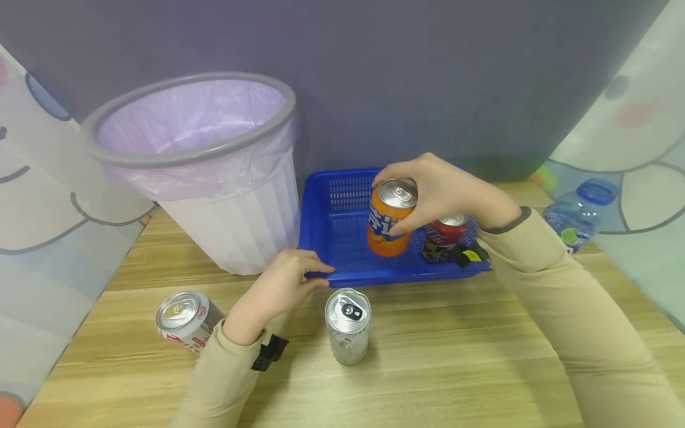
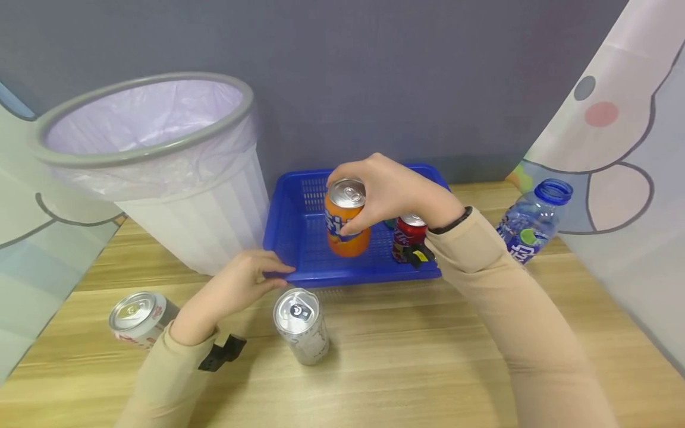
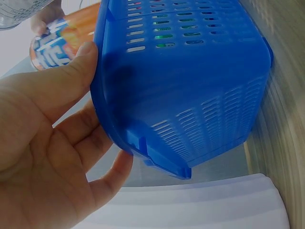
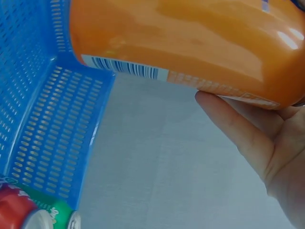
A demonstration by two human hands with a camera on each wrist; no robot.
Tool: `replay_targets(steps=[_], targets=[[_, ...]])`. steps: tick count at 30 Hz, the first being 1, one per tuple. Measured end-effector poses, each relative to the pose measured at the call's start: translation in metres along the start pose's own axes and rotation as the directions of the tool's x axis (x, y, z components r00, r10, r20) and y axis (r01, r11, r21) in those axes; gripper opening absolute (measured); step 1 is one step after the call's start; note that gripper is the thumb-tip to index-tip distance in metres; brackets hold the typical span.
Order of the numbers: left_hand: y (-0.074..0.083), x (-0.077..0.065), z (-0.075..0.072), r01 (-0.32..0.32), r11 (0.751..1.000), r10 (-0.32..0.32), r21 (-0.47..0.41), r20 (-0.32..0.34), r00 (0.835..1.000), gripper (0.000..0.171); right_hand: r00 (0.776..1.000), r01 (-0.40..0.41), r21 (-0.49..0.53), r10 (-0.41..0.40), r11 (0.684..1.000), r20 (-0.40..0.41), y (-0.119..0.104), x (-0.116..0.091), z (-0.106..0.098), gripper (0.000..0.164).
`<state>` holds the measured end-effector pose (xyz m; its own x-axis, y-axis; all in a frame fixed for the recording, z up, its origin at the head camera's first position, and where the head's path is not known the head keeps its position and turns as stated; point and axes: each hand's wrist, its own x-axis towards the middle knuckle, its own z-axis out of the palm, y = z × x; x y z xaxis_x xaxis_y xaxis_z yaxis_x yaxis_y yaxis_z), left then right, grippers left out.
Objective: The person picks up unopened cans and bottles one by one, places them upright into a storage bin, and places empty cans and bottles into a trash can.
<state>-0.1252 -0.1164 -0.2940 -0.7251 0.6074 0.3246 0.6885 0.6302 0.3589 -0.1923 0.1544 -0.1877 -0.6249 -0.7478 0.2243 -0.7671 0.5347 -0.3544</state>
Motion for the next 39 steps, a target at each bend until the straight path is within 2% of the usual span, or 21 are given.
replay_targets(steps=[4, 15, 26, 32, 39], targets=[[0.002, 0.0, 0.0, -0.003, 1.0, 0.003, 0.001, 0.004, 1.0, 0.021, 0.999, -0.045, -0.004, 0.045, 0.999, 0.019, 0.005, 0.003, 0.003, 0.061], [0.007, -0.001, -0.002, -0.01, 1.0, 0.01, 0.005, 0.01, 1.0, 0.021, 0.99, -0.14, 0.039, 0.14, 0.989, -0.008, 0.022, 0.007, 0.013, 0.06], [0.011, -0.002, -0.004, -0.012, 1.0, 0.012, -0.005, 0.014, 1.0, 0.022, 0.964, -0.265, 0.033, 0.264, 0.964, 0.025, 0.033, 0.014, 0.026, 0.063], [0.009, 0.0, -0.005, -0.016, 1.0, 0.016, -0.01, 0.006, 1.0, 0.022, 0.965, -0.259, 0.037, 0.258, 0.965, 0.039, 0.036, 0.021, 0.031, 0.064], [0.008, -0.006, -0.003, -0.005, 1.0, 0.006, -0.017, 0.014, 1.0, 0.021, 0.966, -0.253, 0.04, 0.25, 0.967, 0.069, 0.043, 0.026, 0.044, 0.062]])
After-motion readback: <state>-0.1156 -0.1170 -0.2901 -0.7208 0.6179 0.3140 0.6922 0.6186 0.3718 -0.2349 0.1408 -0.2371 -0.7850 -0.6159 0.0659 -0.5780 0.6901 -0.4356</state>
